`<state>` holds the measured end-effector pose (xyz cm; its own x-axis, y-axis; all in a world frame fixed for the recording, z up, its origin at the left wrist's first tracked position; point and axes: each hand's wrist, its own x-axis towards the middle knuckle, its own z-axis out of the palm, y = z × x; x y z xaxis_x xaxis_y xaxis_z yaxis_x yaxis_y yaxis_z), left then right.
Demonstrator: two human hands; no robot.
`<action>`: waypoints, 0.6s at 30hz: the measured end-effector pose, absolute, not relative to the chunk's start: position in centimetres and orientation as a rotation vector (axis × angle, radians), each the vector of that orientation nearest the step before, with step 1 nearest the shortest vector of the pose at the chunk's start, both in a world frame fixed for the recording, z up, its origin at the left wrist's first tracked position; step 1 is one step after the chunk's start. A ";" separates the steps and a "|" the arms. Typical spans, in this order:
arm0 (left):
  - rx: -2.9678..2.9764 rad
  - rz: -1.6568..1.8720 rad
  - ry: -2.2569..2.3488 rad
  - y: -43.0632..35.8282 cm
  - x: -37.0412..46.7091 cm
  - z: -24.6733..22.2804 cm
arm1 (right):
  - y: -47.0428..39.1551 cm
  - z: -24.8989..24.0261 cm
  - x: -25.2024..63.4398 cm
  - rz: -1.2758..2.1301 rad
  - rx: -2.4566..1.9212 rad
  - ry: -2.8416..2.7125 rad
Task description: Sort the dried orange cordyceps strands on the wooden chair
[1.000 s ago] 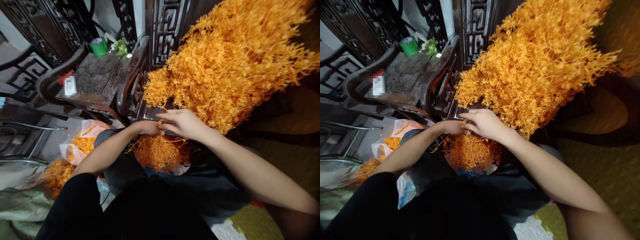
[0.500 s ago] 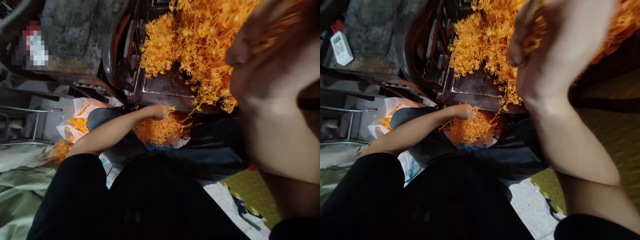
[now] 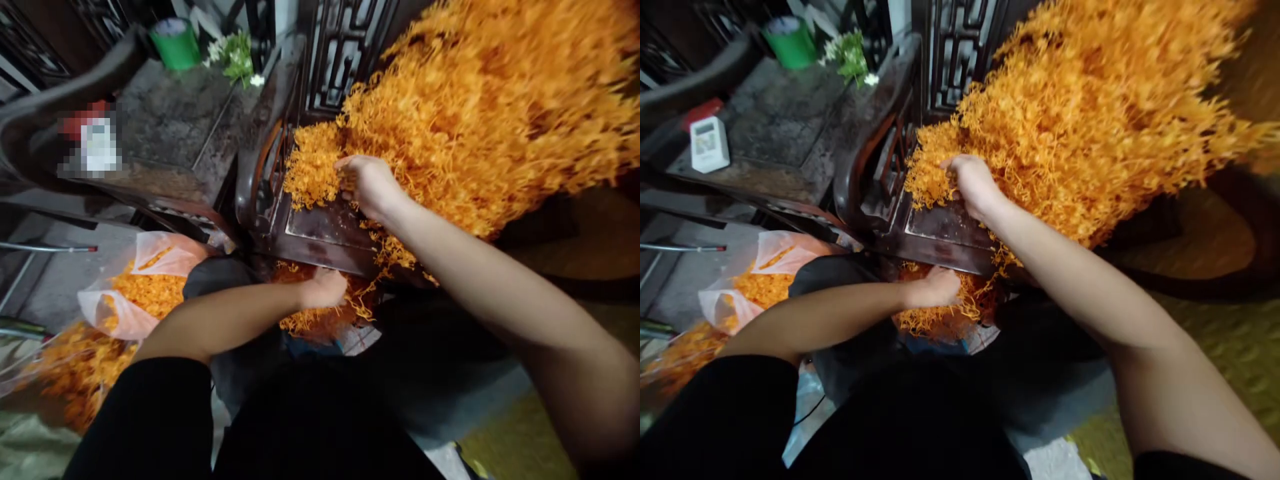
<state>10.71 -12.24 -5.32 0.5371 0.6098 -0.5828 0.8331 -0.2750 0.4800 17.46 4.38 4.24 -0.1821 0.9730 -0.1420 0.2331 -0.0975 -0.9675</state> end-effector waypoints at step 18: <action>2.688 -0.038 0.678 -12.9 8.1 4.6 | -0.2 6.0 14.6 -0.106 -1.038 -2.685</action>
